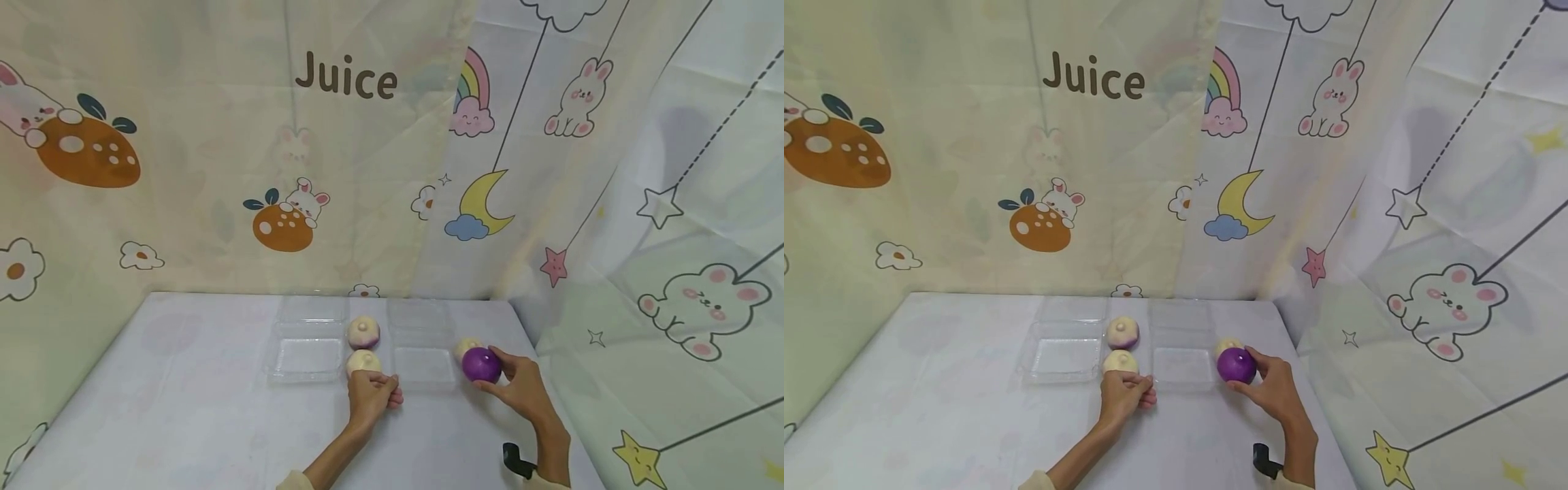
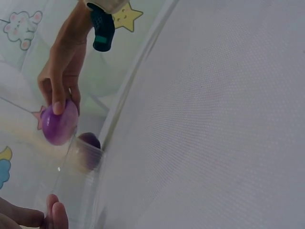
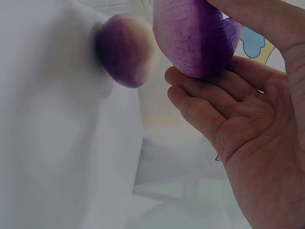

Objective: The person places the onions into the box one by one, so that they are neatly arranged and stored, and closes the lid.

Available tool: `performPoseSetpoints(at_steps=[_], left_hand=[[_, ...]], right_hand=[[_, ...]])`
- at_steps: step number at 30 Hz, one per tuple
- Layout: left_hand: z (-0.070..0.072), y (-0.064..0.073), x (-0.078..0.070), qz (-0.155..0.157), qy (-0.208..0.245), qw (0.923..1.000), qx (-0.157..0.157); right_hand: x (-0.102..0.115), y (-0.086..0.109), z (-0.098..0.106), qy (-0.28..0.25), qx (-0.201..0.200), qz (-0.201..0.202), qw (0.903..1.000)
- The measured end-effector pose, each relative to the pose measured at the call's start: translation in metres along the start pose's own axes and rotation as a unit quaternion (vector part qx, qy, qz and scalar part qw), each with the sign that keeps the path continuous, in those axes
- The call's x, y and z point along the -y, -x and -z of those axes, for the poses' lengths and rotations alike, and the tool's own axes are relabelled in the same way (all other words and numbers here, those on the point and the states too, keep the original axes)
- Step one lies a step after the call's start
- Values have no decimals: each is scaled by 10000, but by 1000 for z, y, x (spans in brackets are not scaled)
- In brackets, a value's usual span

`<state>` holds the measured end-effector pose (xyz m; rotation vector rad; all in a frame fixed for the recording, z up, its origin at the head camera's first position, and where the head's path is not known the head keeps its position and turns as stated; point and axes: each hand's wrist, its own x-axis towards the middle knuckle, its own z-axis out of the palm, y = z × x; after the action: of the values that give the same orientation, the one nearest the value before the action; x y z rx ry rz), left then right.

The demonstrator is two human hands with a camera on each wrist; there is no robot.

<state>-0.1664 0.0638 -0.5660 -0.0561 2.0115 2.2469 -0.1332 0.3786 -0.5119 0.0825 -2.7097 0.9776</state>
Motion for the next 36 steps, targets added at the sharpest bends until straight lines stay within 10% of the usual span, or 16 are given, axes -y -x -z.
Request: performPoseSetpoints(at_steps=[36], left_hand=[[1, 0, -1, -100, 78, 9999, 13]], right_hand=[[12, -9, -16, -243, 177, 75, 9995]])
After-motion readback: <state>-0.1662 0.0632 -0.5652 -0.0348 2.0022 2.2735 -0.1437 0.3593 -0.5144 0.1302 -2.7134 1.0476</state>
